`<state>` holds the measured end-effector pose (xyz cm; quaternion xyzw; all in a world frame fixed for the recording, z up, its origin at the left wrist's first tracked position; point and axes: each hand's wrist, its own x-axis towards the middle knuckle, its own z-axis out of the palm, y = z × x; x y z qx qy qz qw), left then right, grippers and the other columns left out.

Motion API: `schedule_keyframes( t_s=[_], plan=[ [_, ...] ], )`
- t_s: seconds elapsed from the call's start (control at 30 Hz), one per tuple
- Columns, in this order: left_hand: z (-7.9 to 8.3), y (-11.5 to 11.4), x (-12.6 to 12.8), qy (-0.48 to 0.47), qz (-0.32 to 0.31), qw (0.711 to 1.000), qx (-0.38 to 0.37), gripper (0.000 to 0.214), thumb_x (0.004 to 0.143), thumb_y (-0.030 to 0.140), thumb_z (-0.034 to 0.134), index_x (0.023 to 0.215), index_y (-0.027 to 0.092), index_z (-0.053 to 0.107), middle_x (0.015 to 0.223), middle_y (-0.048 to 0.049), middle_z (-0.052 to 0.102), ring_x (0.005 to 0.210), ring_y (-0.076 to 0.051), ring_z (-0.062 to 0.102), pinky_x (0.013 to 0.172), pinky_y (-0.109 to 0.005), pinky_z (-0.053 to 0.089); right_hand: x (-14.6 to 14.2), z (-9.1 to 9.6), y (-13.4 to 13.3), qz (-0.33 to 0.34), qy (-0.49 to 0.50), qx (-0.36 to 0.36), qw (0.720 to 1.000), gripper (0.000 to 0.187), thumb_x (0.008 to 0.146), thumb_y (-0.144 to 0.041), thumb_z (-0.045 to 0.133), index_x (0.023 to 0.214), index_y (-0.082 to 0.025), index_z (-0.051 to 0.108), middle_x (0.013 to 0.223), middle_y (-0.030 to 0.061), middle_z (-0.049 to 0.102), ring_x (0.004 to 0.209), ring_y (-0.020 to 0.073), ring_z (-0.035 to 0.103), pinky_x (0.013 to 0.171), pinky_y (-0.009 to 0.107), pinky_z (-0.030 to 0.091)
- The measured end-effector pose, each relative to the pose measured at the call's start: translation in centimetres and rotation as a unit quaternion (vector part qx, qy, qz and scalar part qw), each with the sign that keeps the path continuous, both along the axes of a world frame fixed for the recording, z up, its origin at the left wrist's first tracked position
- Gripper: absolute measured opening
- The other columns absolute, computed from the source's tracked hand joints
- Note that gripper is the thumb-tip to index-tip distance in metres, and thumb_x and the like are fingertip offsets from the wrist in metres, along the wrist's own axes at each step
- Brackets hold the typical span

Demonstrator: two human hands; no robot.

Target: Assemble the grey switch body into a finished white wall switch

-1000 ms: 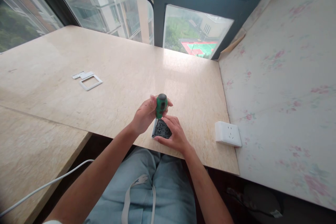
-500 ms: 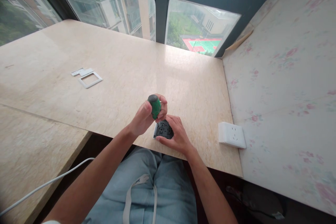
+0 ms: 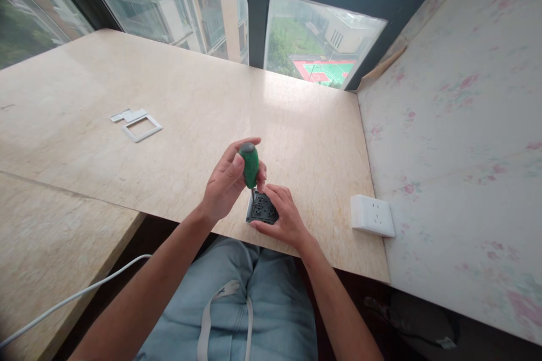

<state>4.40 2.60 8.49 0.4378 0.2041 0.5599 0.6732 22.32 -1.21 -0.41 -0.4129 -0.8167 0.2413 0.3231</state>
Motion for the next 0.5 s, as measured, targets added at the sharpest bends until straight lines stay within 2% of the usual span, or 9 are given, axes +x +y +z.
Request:
schedule_keyframes(
  t_s=[0.1, 0.2, 0.33, 0.43, 0.5],
  plan=[
    [0.2, -0.2, -0.1, -0.021, -0.008, 1.000, 0.010, 0.050, 0.090, 0.061, 0.061, 0.117, 0.019, 0.062, 0.080, -0.0023, 0.066, 0.072, -0.015, 0.061, 0.069, -0.027, 0.049, 0.0, -0.1, 0.0, 0.002, 0.005, 0.011, 1.000, 0.078, 0.084, -0.049, 0.075, 0.151, -0.032, 0.040, 0.143, 0.0132, 0.052, 0.133, 0.0357, 0.047, 0.110, 0.058, 0.042],
    [0.2, -0.2, -0.2, 0.005, 0.003, 1.000, 0.013, 0.055, 0.087, 0.068, 0.061, 0.099, 0.015, 0.071, 0.079, -0.0037, 0.065, 0.071, -0.014, 0.060, 0.066, -0.026, 0.048, 0.1, -0.2, -0.1, 0.002, 0.007, 0.017, 1.000, 0.067, 0.084, -0.047, 0.076, 0.143, -0.035, 0.049, 0.143, 0.0111, 0.052, 0.133, 0.0348, 0.047, 0.111, 0.059, 0.041],
    [0.7, -0.2, -0.4, 0.060, 0.009, 0.998, 0.016, 0.052, 0.086, 0.065, 0.062, 0.082, 0.014, 0.073, 0.073, -0.0032, 0.062, 0.065, -0.013, 0.056, 0.061, -0.026, 0.045, 0.1, -0.1, 0.0, 0.004, -0.003, 0.025, 1.000, 0.056, 0.083, -0.045, 0.078, 0.134, -0.033, 0.058, 0.142, 0.0114, 0.052, 0.132, 0.0353, 0.048, 0.109, 0.060, 0.041],
    [1.6, -0.3, -0.5, 0.077, -0.039, 0.996, 0.017, 0.046, 0.088, 0.058, 0.061, 0.085, 0.014, 0.072, 0.071, -0.0027, 0.062, 0.064, -0.013, 0.056, 0.061, -0.026, 0.044, 0.1, 0.1, 0.1, 0.005, -0.021, 0.022, 1.000, 0.053, 0.082, -0.045, 0.078, 0.130, -0.031, 0.060, 0.141, 0.0120, 0.054, 0.130, 0.0361, 0.049, 0.106, 0.060, 0.044],
    [2.2, -0.3, -0.4, 0.070, -0.049, 0.996, 0.007, 0.038, 0.090, 0.052, 0.060, 0.093, 0.015, 0.069, 0.072, -0.0022, 0.063, 0.064, -0.014, 0.058, 0.062, -0.026, 0.045, 0.2, 0.1, 0.1, 0.008, -0.027, 0.028, 0.999, 0.053, 0.082, -0.045, 0.078, 0.131, -0.030, 0.061, 0.143, 0.0126, 0.053, 0.131, 0.0363, 0.049, 0.106, 0.060, 0.044]
  ],
)
